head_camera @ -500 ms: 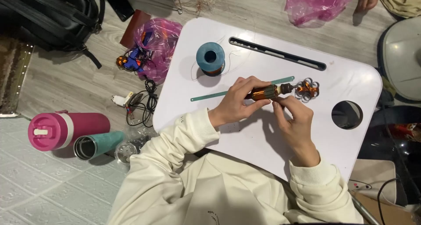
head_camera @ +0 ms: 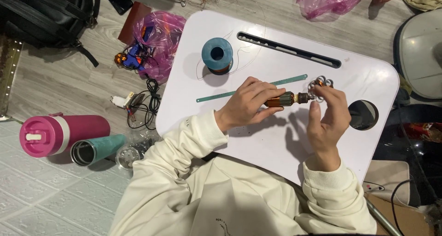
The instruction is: Repairing a motor armature by applying liquid from an applicator bottle and adjusting copper windings with a small tool.
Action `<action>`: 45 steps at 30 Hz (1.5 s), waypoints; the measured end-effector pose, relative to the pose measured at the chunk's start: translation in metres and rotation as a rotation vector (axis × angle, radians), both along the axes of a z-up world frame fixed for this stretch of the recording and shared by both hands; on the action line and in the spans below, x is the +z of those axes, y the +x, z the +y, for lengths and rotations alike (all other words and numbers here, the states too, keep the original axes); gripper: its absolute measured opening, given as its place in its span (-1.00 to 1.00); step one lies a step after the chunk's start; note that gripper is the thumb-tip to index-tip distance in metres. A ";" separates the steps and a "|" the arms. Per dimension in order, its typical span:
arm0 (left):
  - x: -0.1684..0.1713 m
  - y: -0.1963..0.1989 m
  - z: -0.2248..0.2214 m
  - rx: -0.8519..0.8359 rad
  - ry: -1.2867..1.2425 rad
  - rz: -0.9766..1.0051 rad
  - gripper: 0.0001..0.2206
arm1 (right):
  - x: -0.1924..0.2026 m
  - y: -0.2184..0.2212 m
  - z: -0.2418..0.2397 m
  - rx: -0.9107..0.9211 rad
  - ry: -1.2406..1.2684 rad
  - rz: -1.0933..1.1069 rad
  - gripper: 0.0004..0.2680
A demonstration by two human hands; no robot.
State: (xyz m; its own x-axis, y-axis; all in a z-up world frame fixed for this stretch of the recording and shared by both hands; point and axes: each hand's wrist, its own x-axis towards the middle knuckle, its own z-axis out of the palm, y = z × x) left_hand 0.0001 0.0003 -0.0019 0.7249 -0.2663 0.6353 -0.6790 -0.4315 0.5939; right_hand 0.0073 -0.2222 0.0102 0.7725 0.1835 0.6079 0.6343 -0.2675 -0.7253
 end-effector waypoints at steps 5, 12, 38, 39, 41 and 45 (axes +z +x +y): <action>0.008 -0.003 0.001 -0.134 -0.221 0.239 -0.66 | -0.006 -0.002 0.009 0.119 0.084 0.052 -0.71; 0.002 0.005 0.008 -0.109 -0.116 0.041 -0.64 | -0.002 0.002 -0.005 0.112 0.100 0.170 -0.68; 0.016 -0.027 -0.018 0.231 -0.247 0.290 -0.27 | -0.017 -0.020 0.007 0.428 0.488 0.838 -0.72; 0.018 -0.028 -0.024 0.198 -0.328 0.374 -0.36 | -0.020 -0.021 0.008 0.411 0.536 0.850 -0.71; 0.003 -0.024 -0.031 0.091 -0.411 0.430 -0.53 | -0.026 -0.021 0.010 0.419 0.556 0.864 -0.70; 0.027 -0.021 -0.038 -0.316 -0.774 0.698 -0.78 | -0.025 -0.023 0.015 0.437 0.599 0.906 -0.70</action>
